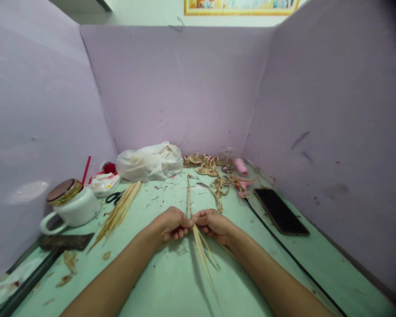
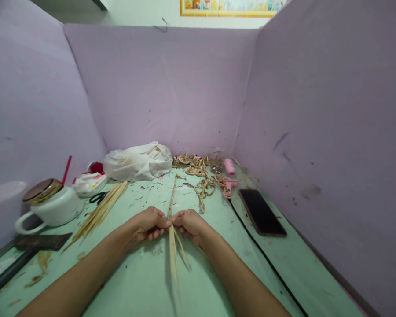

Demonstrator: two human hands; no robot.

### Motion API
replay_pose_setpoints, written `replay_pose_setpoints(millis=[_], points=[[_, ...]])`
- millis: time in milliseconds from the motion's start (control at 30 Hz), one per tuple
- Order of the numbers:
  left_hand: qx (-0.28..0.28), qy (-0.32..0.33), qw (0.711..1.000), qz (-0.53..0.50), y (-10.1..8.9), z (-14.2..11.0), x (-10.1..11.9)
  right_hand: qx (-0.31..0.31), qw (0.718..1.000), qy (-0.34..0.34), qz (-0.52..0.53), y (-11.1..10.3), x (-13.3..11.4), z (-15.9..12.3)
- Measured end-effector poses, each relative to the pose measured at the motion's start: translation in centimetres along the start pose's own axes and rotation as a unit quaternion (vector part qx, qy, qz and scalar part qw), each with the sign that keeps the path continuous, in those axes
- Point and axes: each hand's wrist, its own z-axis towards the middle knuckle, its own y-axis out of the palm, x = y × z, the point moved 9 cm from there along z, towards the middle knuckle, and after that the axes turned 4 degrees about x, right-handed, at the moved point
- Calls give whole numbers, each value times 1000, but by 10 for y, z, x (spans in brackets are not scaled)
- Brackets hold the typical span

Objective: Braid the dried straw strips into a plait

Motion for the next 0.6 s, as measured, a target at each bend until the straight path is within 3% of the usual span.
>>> replay_pose_setpoints(millis=[100, 233, 500, 600], points=[[31, 1, 999, 19, -6, 0, -1, -21, 1000, 4, -3, 1, 1, 0], [27, 11, 999, -22, -3, -3, 1, -36, 999, 4, 16, 4, -2, -3], [-5, 54, 996, -64, 0, -3, 9, -14, 1000, -17, -1, -1, -7, -1], [17, 44, 997, -68, -3, -3, 8, -8, 999, -25, -19, 0, -9, -2]])
